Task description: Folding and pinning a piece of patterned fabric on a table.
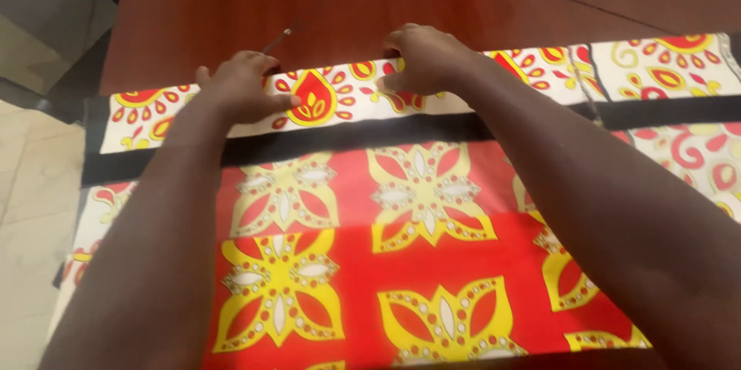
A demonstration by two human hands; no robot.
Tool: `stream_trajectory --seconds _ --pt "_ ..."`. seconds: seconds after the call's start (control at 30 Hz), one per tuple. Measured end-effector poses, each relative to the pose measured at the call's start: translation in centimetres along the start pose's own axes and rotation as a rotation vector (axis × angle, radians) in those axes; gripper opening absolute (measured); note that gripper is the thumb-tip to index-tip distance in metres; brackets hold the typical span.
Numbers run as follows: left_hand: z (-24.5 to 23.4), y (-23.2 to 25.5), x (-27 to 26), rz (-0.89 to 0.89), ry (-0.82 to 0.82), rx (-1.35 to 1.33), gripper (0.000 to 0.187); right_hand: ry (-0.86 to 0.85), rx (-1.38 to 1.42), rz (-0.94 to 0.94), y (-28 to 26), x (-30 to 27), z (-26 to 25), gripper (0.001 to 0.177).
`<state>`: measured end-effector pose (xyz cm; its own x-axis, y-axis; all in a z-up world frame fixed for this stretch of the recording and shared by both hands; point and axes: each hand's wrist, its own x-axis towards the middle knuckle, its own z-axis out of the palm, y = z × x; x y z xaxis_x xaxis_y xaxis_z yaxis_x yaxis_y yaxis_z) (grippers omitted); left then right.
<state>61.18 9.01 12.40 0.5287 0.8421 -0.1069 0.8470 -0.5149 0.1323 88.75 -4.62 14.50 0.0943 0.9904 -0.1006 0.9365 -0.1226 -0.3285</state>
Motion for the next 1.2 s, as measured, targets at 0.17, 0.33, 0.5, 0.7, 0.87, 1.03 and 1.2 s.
stream_trajectory --seconds 0.17,0.33,0.5,0.7,0.87,1.03,1.2 --pt "-0.2 0.4 -0.1 -0.064 -0.035 -0.03 0.092 0.15 -0.067 -0.087 1.6 -0.2 1.9 0.073" --pt "-1.1 1.3 0.1 -0.068 -0.052 -0.016 0.093 0.104 -0.049 -0.007 0.8 -1.0 0.7 0.072" --pt "-0.4 0.5 -0.2 -0.1 -0.052 -0.053 0.087 0.13 0.087 0.002 1.1 -0.5 0.7 0.075" --pt "0.9 -0.7 0.4 -0.05 -0.031 -0.085 0.094 0.046 0.073 0.009 0.7 -0.5 0.0 0.068" --pt "0.5 -0.5 0.0 -0.045 -0.047 -0.125 0.099 0.051 0.062 -0.002 0.8 -0.6 -0.2 0.072" --pt "-0.4 0.1 -0.7 -0.063 -0.076 -0.124 0.101 0.04 0.031 -0.034 0.7 -0.6 -0.2 0.072" --pt "-0.5 -0.1 -0.6 -0.019 -0.04 -0.092 0.095 0.023 0.034 -0.027 0.7 -0.1 -0.3 0.07"
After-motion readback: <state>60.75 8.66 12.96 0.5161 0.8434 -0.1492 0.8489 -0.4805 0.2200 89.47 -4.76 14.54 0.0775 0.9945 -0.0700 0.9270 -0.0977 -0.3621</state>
